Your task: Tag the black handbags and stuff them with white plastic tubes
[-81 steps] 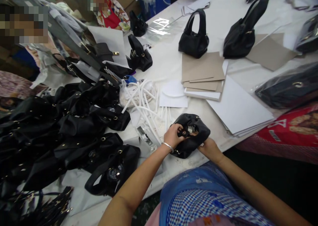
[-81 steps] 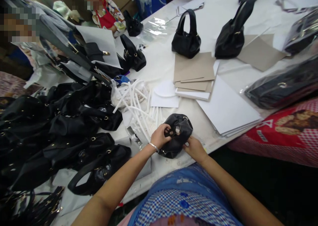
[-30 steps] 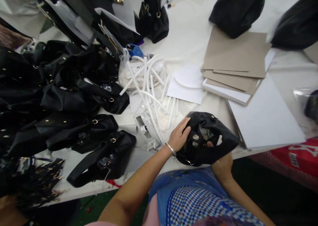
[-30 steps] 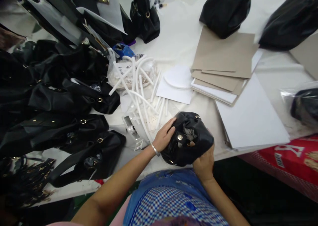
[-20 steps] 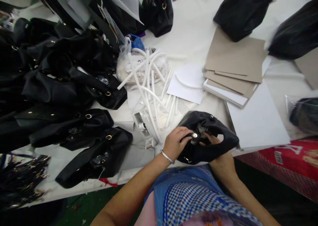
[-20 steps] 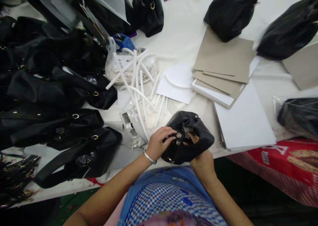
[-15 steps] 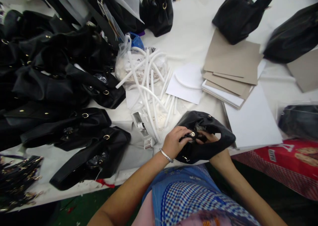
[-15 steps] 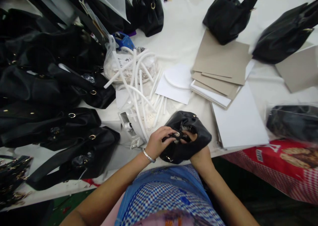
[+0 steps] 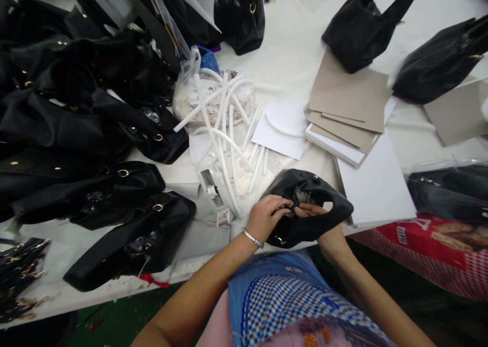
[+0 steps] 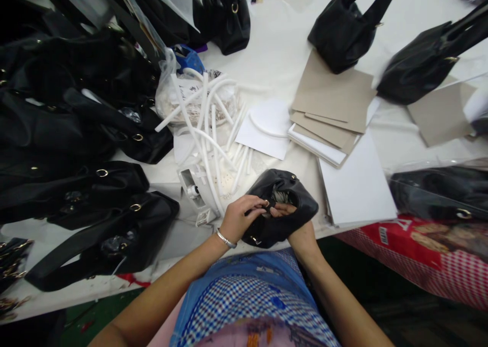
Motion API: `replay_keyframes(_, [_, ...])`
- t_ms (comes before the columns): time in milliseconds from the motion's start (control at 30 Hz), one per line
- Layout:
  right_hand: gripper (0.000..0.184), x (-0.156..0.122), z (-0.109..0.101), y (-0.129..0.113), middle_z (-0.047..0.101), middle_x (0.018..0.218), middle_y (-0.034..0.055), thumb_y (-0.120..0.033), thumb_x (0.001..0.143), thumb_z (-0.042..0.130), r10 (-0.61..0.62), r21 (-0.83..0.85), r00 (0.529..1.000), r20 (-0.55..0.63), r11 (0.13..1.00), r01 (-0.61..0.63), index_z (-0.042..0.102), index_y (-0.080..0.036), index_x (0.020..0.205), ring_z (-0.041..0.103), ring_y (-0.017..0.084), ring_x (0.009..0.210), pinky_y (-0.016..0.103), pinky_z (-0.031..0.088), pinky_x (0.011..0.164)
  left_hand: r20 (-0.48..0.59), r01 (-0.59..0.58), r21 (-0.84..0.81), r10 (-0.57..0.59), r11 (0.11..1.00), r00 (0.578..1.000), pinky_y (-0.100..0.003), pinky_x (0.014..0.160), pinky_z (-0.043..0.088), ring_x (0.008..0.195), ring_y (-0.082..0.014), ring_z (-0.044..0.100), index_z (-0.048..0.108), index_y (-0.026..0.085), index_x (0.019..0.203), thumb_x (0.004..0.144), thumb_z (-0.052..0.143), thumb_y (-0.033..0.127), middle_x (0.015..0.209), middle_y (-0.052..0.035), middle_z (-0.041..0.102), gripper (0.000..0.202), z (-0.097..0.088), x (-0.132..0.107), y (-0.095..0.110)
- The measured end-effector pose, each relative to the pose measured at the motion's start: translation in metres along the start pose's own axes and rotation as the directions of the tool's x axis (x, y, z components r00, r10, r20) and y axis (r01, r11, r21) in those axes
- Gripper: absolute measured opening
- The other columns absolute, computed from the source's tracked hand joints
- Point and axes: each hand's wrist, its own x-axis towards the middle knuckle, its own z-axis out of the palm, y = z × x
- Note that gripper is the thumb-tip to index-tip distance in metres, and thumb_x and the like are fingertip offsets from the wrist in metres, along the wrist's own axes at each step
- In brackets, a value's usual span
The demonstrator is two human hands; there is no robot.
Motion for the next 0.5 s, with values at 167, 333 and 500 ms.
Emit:
replay_keyframes(167, [0.036,-0.001,0.001,0.0,0.072,0.076,0.0047,-0.046,0.063,0.073,0.039,0.029,0.998,-0.053,0.999,-0.038,0.068,-0.018,0.086,0.068,0.024,0.07,0.035,0.055,0.063,0.004,-0.157,0.245,0.161,0.957,0.987,-0.026,0.082,0.054,0.087,-0.0136,0.064,0.065,0.017,0.097,0.09,0.049,0.024,0.094,-0.0046,0.069,0.019,0.002,-0.002,-0.004])
replay_keyframes(333, [0.039,0.001,0.001,0.009,0.072,0.077,0.005,-0.049,0.064,0.071,0.007,-0.008,0.998,-0.059,1.0,-0.007,0.069,-0.018,0.088,0.067,0.023,0.072,0.033,0.053,0.061,0.118,-0.272,0.473,0.246,0.838,0.962,-0.027,0.08,0.053,0.09,-0.0149,0.062,0.06,0.017,0.107,0.093,0.043,0.021,0.097,-0.0053,0.067,0.023,0.001,-0.006,-0.006])
replay_keyframes(500, [0.04,0.003,0.001,0.016,0.072,0.08,0.0051,-0.049,0.066,0.07,-0.008,0.022,0.999,-0.046,1.0,0.009,0.069,-0.018,0.09,0.067,0.022,0.071,0.031,0.052,0.062,0.13,-0.306,0.545,0.282,0.781,0.951,-0.026,0.074,0.052,0.081,-0.0146,0.061,0.061,0.015,0.099,0.092,0.042,0.021,0.087,-0.0052,0.066,0.021,0.002,-0.005,-0.004])
